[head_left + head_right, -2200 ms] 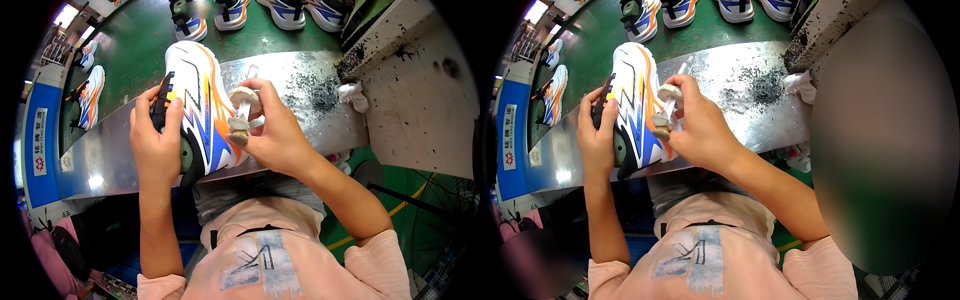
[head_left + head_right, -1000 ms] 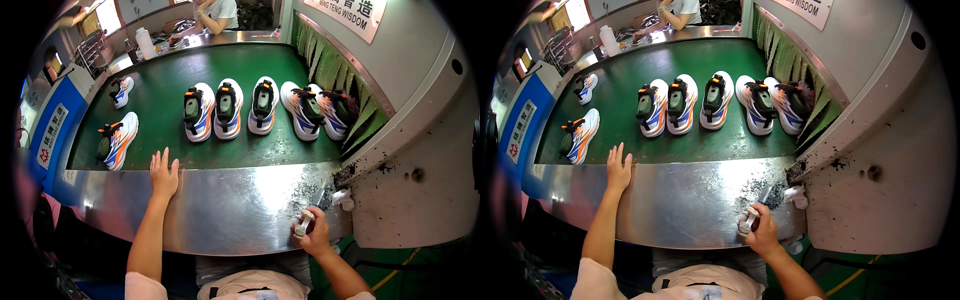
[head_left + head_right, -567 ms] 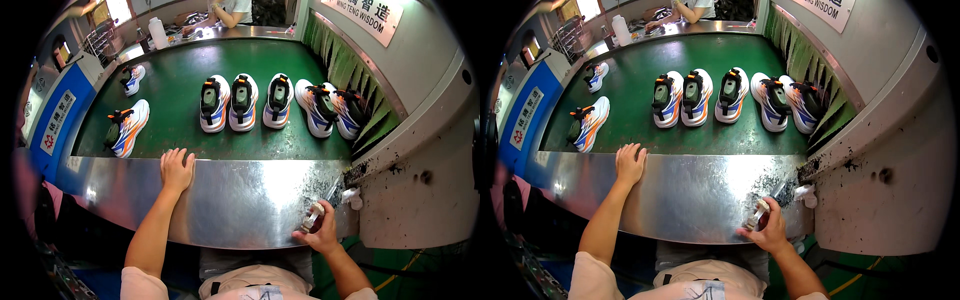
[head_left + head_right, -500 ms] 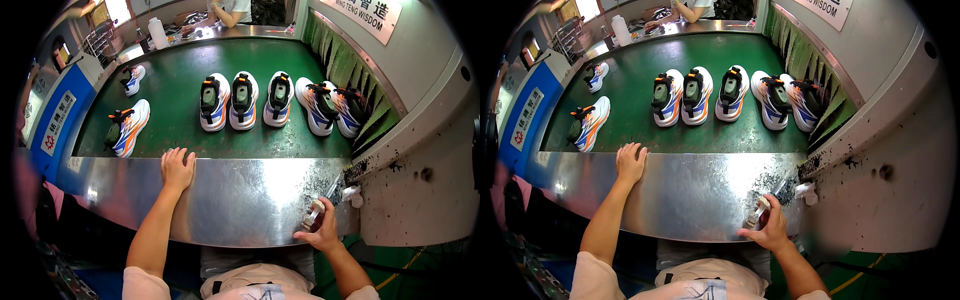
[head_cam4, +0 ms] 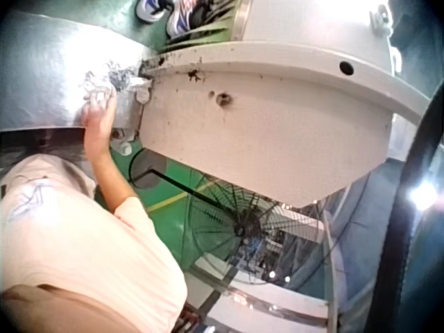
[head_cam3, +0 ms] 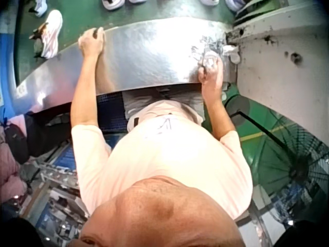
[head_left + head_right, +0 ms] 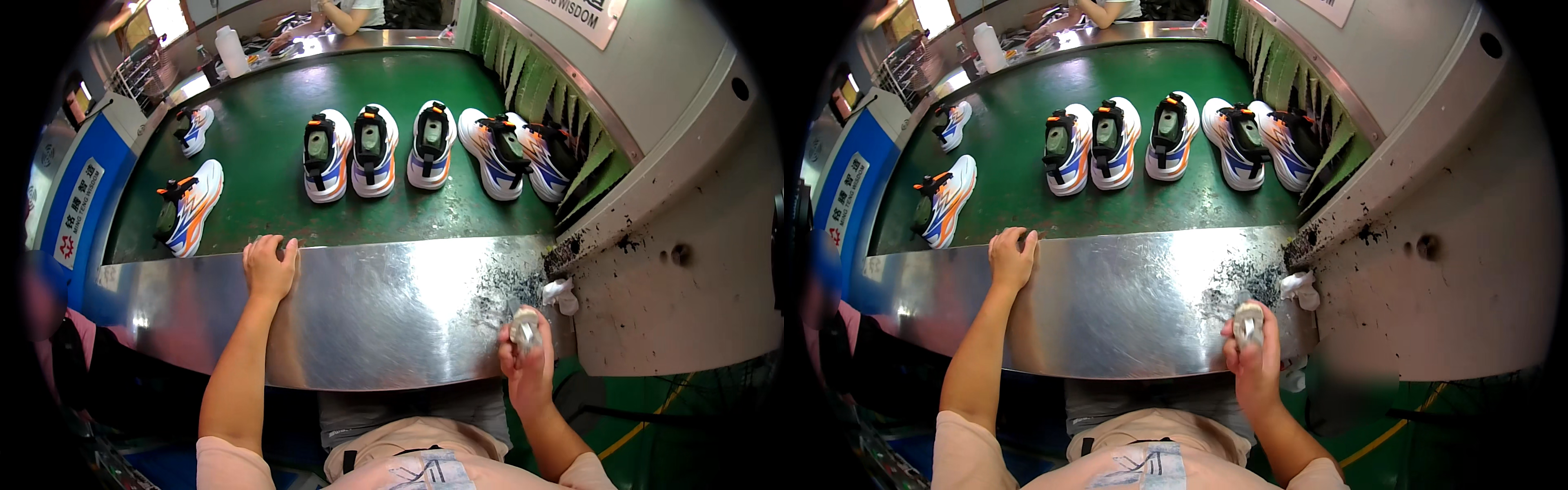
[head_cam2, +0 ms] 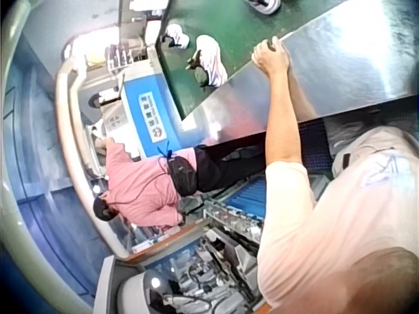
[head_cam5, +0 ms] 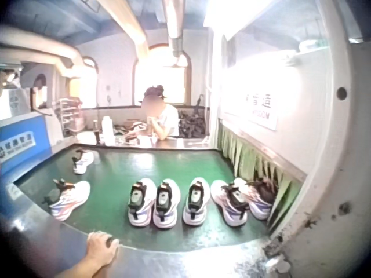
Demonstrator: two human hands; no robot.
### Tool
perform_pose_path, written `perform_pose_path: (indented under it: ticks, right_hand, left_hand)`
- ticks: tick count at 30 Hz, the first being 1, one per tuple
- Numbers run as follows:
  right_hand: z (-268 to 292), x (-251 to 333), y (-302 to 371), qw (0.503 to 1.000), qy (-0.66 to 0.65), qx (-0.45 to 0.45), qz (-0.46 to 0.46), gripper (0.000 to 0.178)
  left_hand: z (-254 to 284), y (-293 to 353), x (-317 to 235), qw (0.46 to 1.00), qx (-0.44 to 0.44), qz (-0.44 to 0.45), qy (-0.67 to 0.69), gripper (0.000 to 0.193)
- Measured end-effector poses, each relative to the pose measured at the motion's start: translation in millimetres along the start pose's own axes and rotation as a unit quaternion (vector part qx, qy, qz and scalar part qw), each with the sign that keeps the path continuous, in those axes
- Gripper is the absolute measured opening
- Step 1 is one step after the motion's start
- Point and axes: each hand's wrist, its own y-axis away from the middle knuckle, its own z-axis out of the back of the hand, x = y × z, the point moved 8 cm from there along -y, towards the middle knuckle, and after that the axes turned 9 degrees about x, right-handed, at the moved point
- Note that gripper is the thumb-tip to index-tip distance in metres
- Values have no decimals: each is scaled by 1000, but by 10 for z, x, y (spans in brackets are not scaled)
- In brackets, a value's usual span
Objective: The person applies a liquid from a syringe to the seams of several athletic shoes and then wipes a metal workbench with a cloth.
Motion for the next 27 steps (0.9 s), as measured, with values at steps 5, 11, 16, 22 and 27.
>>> perform_pose_path:
  ticks: [5, 11, 16, 22, 27]
  right_hand:
    - [15, 100, -53, 990, 121, -15, 73, 84]
    - [194, -250, -198, 933, 355, 26, 50, 91]
    - [256, -235, -129, 928, 353, -2, 115, 93]
    - [172, -243, -136, 928, 355, -5, 116, 93]
    - [208, -289, -161, 937, 339, -17, 85, 93]
  left_hand:
    - [8, 4, -72, 1000, -10, -3, -5, 33]
    - [87, 72, 61, 998, -54, -13, -2, 31]
    - [114, 7, 47, 986, -108, -4, 129, 28]
    - [323, 41, 1524, 806, -254, 188, 500, 28]
    - [883, 122, 2793, 765, -360, 313, 434, 77]
